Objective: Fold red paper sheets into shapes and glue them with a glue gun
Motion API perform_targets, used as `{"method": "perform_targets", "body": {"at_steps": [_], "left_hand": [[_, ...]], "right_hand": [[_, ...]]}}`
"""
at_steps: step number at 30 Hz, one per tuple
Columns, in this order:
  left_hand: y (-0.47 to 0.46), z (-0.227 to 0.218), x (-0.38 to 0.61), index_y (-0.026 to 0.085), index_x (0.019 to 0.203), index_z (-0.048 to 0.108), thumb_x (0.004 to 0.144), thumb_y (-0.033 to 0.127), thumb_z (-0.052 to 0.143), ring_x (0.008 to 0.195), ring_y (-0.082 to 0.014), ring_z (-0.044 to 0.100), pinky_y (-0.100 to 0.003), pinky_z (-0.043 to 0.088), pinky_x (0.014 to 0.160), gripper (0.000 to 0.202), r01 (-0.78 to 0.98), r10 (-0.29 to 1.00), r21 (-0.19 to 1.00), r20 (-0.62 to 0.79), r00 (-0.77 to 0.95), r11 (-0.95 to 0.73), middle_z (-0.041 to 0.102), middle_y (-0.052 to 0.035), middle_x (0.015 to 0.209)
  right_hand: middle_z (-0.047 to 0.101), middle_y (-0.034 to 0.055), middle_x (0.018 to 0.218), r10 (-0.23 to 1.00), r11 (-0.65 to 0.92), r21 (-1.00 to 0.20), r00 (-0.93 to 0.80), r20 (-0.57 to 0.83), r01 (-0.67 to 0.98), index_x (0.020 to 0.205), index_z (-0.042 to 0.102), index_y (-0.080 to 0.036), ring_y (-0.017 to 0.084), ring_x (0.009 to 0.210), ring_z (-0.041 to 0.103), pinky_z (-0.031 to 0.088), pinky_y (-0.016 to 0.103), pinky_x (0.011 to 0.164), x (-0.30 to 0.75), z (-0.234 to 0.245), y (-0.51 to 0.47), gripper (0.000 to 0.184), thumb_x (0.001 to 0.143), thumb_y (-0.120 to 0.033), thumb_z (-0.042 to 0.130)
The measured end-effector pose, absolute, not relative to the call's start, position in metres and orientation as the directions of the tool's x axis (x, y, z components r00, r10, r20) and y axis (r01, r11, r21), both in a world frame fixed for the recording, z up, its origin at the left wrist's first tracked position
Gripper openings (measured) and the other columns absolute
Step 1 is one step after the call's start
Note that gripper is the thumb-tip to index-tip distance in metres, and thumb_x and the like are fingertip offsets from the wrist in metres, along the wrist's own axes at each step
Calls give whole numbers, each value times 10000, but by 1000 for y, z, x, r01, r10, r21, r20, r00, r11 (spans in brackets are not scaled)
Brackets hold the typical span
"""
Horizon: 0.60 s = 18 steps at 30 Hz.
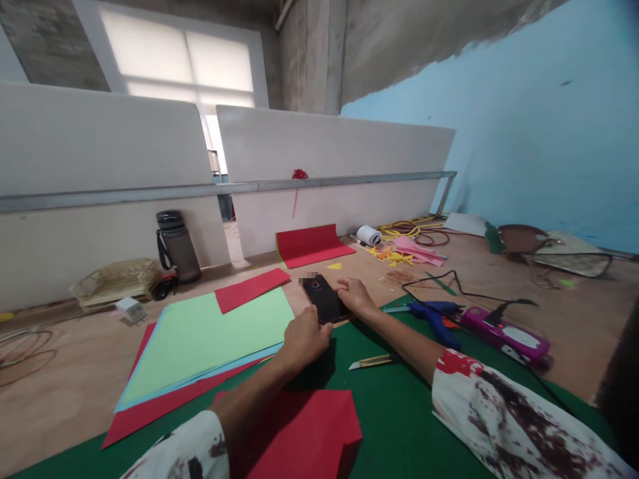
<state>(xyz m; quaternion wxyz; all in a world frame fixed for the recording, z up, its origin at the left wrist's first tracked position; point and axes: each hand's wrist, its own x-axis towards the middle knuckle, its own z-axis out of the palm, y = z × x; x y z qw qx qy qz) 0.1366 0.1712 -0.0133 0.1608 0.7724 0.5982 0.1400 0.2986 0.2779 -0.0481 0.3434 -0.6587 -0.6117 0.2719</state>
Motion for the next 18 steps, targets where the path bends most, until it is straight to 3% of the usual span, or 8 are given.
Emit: {"method": "perform_targets", "body": {"at_steps": [4, 10, 15, 18], "left_hand": [[172, -16, 137, 175, 1085, 503, 838, 360, 488, 979, -295, 629, -332, 463, 748, 309, 877, 974, 428, 38, 223, -218, 653, -125, 1084], [171, -19, 138, 166, 1161, 458, 808, 254, 541, 1027, -307, 609, -361, 447, 800, 374, 862, 985, 478, 54, 163, -169, 644, -142, 1102], [172, -21, 136, 136, 1224, 437, 791, 176, 584, 1087, -343, 567, -414, 417, 869, 460, 791, 990, 597, 31, 140, -131, 629, -183, 1110], [177, -22, 134, 158, 1196, 489, 804, 171, 617, 1114, -309, 543, -424, 406, 919, 413, 701, 988, 704, 3, 156, -113, 605, -146, 1155]], "right_hand": [[574, 84, 1169, 992, -7, -775, 104, 75, 632, 1169, 548, -166, 200, 969, 593, 512, 402, 810, 296, -46, 275, 312, 901, -325, 541], [569, 85, 1181, 988, -5, -741, 118, 101, 672, 1167, 551, -171, 201, 981, 588, 507, 407, 822, 291, -39, 269, 306, 903, -324, 539], [568, 84, 1181, 988, 2, -723, 113, 110, 690, 1165, 553, -174, 202, 983, 587, 507, 405, 823, 291, -40, 270, 304, 903, -326, 538], [569, 83, 1177, 988, 14, -720, 99, 115, 694, 1171, 547, -168, 204, 981, 589, 508, 410, 819, 292, -40, 272, 313, 900, -325, 542]]}}
